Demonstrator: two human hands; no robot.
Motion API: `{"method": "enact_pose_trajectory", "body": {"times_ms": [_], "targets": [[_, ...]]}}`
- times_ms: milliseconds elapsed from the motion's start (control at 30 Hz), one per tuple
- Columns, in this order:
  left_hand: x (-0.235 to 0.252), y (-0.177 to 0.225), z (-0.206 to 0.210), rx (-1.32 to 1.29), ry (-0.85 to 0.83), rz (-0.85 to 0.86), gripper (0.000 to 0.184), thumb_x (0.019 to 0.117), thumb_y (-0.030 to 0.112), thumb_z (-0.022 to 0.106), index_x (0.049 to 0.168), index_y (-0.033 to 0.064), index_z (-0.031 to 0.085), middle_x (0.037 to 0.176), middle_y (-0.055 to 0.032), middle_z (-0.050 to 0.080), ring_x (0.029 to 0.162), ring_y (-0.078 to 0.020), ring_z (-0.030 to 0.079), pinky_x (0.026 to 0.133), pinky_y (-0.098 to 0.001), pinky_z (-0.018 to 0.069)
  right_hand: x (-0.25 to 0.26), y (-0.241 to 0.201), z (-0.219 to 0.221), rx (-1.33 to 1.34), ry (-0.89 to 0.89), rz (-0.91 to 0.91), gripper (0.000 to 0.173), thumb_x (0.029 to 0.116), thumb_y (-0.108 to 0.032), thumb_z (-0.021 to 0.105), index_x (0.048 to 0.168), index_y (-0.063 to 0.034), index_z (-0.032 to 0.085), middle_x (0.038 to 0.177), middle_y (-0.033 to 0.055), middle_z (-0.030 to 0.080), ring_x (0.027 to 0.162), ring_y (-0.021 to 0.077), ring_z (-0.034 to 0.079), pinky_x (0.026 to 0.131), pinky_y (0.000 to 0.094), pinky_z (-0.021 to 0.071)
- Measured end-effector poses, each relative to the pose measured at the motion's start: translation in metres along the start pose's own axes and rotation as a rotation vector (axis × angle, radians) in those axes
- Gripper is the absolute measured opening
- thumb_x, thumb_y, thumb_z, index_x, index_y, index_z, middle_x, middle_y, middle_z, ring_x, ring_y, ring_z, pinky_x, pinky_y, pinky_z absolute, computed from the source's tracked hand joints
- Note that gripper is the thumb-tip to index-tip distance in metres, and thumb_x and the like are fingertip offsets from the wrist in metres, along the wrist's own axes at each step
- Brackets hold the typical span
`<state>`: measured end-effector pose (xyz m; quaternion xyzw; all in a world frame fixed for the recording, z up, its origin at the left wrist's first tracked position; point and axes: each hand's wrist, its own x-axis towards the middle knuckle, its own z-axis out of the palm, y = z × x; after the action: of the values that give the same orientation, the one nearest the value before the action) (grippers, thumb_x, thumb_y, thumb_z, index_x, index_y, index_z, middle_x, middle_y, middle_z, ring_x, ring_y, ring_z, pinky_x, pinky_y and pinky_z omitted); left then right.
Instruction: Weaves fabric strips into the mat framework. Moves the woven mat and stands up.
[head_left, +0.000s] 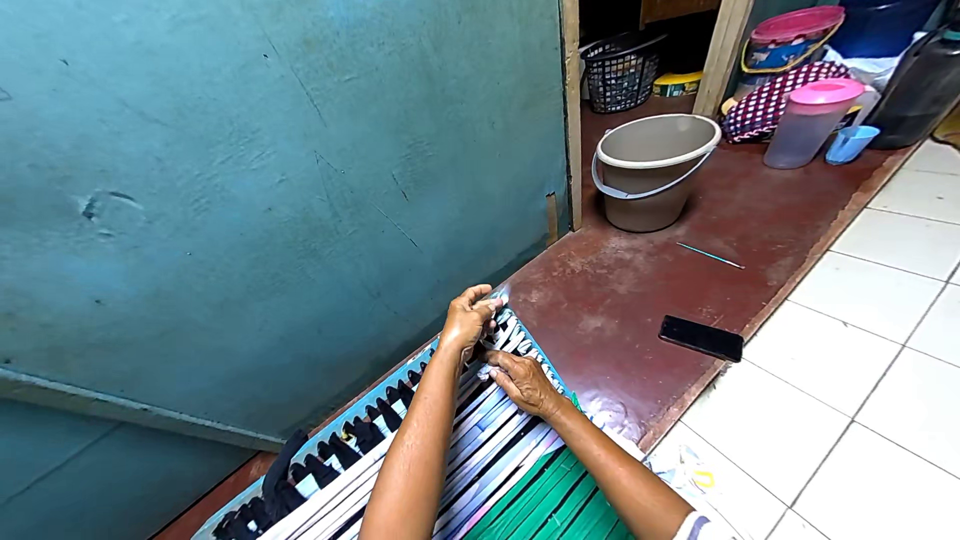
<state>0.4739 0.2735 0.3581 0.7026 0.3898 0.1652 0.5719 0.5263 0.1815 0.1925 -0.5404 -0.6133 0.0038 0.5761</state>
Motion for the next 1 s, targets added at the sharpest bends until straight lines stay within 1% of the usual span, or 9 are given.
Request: {"method": "enact_pose_trajectory", "body": {"times_ms": [233, 333, 400, 567, 767, 800, 867, 933, 1000], "targets": [[-0.032, -0.024, -0.029, 0.229, 0.088, 0.206, 0.026, 0.1047, 0.003, 0.046, 0.124, -0.0042, 0.061, 0.099, -0.0080, 0.073, 0.066, -0.0070, 0.063, 0.061, -0.0238, 0.0515, 0.007, -0.008, -0.002, 0.078, 0.052, 0.045, 0.026, 0.0976, -0.007, 0.051, 0.104, 0.0083, 0.071, 0.121, 0.0212, 0.072, 0.112, 0.0309, 0.072, 0.093, 0.0447, 0.0578], [-0.056, -0.058, -0.031, 0.576, 0.084, 0.247, 0.029, 0.1027, 0.005, 0.046, 0.119, -0.0030, 0.069, 0.109, -0.0153, 0.074, 0.089, -0.0205, 0.071, 0.083, -0.0395, 0.0564, 0.011, -0.015, -0.005, 0.053, -0.014, 0.153, 0.027, 0.0981, -0.007, 0.051, 0.106, 0.0094, 0.071, 0.124, 0.0226, 0.071, 0.116, 0.0349, 0.070, 0.097, 0.0486, 0.0557], [-0.071, -0.074, -0.024, 0.785, 0.082, 0.216, 0.032, 0.1026, 0.006, 0.047, 0.124, -0.0016, 0.069, 0.117, -0.0210, 0.072, 0.110, -0.0347, 0.069, 0.099, -0.0540, 0.0507, 0.012, -0.017, -0.006, 0.023, -0.022, 0.162, 0.027, 0.0976, -0.007, 0.051, 0.104, 0.0094, 0.071, 0.125, 0.0235, 0.071, 0.113, 0.0363, 0.071, 0.094, 0.0492, 0.0562], [-0.080, -0.073, -0.017, 1.030, 0.080, -0.050, 0.043, 0.1075, 0.015, 0.041, 0.148, 0.0093, 0.054, 0.122, -0.0221, 0.070, 0.113, -0.0415, 0.067, 0.095, -0.0591, 0.0502, 0.011, -0.020, -0.007, 0.073, -0.052, 0.040, 0.025, 0.0977, -0.008, 0.050, 0.095, 0.0066, 0.070, 0.125, 0.0205, 0.071, 0.111, 0.0302, 0.072, 0.090, 0.0433, 0.0586], [-0.066, -0.078, -0.023, 0.848, -0.039, -0.114, 0.051, 0.1089, 0.014, 0.037, 0.157, -0.0022, 0.032, 0.138, -0.0278, 0.059, 0.128, -0.0412, 0.059, 0.110, -0.0556, 0.0427, 0.017, -0.030, -0.006, -0.155, -0.234, 0.205, 0.034, 0.1014, -0.014, 0.047, 0.118, 0.0050, 0.070, 0.118, 0.0199, 0.073, 0.095, 0.0397, 0.074, 0.079, 0.0575, 0.0574], [-0.065, -0.078, -0.024, 0.811, -0.056, -0.118, 0.051, 0.1087, 0.013, 0.038, 0.156, -0.0038, 0.032, 0.133, -0.0277, 0.061, 0.122, -0.0390, 0.062, 0.107, -0.0531, 0.0455, 0.016, -0.031, -0.005, -0.186, -0.217, 0.213, 0.034, 0.1011, -0.015, 0.048, 0.118, 0.0050, 0.070, 0.116, 0.0203, 0.074, 0.093, 0.0404, 0.074, 0.078, 0.0577, 0.0574], [-0.059, -0.079, -0.024, 0.646, -0.075, -0.126, 0.046, 0.1092, 0.012, 0.039, 0.152, -0.0054, 0.036, 0.098, -0.0173, 0.068, 0.081, -0.0228, 0.068, 0.082, -0.0376, 0.0562, 0.013, -0.029, -0.003, -0.198, -0.166, 0.183, 0.032, 0.1000, -0.013, 0.048, 0.112, 0.0061, 0.071, 0.112, 0.0209, 0.074, 0.089, 0.0401, 0.075, 0.073, 0.0565, 0.0582], [-0.053, -0.083, -0.023, 0.260, -0.060, -0.148, 0.032, 0.1077, 0.007, 0.039, 0.137, -0.0045, 0.045, 0.070, -0.0048, 0.058, 0.052, -0.0085, 0.050, 0.054, -0.0238, 0.0432, 0.010, -0.023, 0.000, -0.130, -0.124, 0.148, 0.032, 0.1003, -0.013, 0.047, 0.108, 0.0075, 0.071, 0.118, 0.0212, 0.073, 0.094, 0.0381, 0.075, 0.077, 0.0537, 0.0592], [-0.049, -0.087, -0.020, -0.145, -0.052, -0.189, 0.016, 0.1076, 0.004, 0.036, 0.120, 0.0019, 0.047, 0.061, 0.0006, 0.053, 0.043, -0.0014, 0.037, 0.041, -0.0169, 0.0296, 0.009, -0.016, -0.002, 0.020, -0.089, 0.149, 0.033, 0.1004, -0.012, 0.045, 0.106, 0.0086, 0.070, 0.125, 0.0216, 0.071, 0.109, 0.0334, 0.073, 0.091, 0.0474, 0.0577]]}}
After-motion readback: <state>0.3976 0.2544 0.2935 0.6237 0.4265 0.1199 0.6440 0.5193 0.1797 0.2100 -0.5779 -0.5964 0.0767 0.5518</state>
